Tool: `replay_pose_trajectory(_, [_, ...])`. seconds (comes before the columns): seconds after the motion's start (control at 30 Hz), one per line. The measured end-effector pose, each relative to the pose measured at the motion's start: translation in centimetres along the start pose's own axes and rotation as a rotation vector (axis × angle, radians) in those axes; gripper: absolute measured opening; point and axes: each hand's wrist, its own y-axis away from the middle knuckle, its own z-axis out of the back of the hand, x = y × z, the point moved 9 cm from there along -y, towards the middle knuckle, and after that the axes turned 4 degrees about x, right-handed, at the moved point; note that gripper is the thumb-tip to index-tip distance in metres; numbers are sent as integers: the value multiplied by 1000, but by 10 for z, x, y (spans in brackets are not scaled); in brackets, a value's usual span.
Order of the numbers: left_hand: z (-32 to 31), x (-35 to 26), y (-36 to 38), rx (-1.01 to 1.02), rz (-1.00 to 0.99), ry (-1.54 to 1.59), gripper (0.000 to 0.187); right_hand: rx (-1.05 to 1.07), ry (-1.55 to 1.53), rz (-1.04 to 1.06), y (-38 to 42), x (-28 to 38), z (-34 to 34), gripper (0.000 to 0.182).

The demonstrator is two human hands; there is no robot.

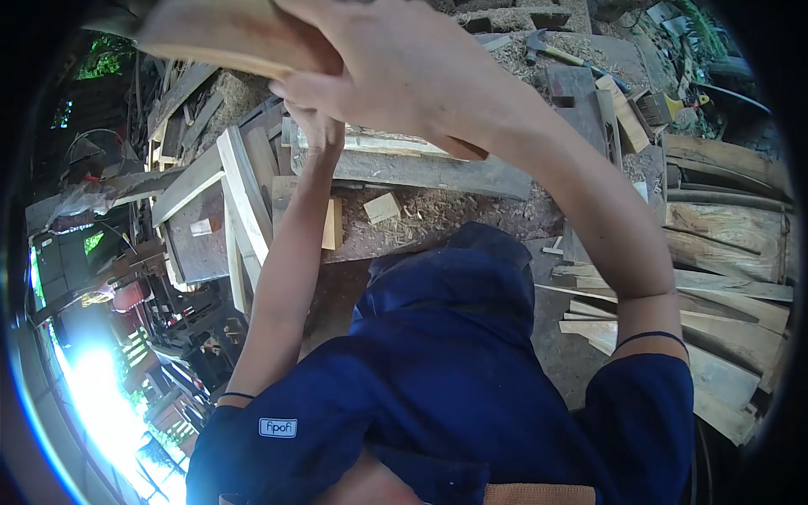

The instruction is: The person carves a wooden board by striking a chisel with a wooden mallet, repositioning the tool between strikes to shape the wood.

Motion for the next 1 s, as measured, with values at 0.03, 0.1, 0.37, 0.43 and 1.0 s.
replay_pose_trajectory(0.03, [-2,-5,3,-5,5,-3,45,6,-5,1,2,2,-3,67])
replay_pose_trajectory(0.1, [10,-22,11,-236,-4,-108,42,36,-85,-70,6,-1,-12,69])
replay_pose_trajectory(0.37, [29,-8,-3,-5,18,390,8,111,-146,-308,41,-59,-48,76])
replay_pose_trajectory(0.43, [55,12,-12,-156,149,481,15,90,-182,-328,52,-72,-59,76])
replay_pose_trajectory(1.0, [33,-6,-21,-169,113,486,15,19,-278,-412,87,-101,-68,85])
